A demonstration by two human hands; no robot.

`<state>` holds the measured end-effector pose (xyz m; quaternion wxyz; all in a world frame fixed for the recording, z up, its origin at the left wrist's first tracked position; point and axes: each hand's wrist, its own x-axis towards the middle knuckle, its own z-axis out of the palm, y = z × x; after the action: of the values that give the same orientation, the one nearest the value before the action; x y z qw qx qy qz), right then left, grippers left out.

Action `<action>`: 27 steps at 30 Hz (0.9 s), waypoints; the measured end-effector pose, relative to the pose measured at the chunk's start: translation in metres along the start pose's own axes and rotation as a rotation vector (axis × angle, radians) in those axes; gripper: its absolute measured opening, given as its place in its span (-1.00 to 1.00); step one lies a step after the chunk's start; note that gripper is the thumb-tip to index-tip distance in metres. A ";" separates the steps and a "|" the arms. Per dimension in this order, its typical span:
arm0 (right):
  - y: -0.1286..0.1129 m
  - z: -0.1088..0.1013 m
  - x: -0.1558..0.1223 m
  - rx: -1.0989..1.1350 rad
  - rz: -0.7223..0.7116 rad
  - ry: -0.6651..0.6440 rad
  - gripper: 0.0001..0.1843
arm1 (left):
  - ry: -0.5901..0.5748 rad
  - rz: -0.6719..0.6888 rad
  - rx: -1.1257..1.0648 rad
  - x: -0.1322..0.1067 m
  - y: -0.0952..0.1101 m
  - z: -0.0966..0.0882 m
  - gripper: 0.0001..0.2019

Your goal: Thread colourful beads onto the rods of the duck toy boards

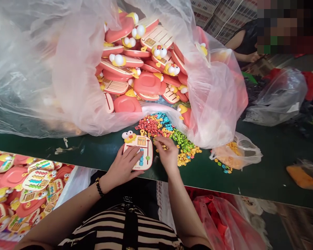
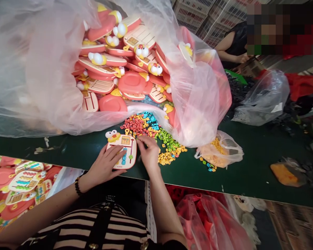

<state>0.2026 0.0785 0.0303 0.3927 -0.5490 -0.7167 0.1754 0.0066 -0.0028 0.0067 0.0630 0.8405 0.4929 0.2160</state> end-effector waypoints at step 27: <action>0.059 -0.033 0.012 -0.103 0.167 -0.068 -0.72 | 0.006 -0.009 -0.009 0.001 0.000 0.000 -0.45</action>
<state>0.2652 0.1038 0.0154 0.3233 -0.6201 -0.6894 0.1890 0.0070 -0.0024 0.0071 0.0663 0.8373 0.4960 0.2203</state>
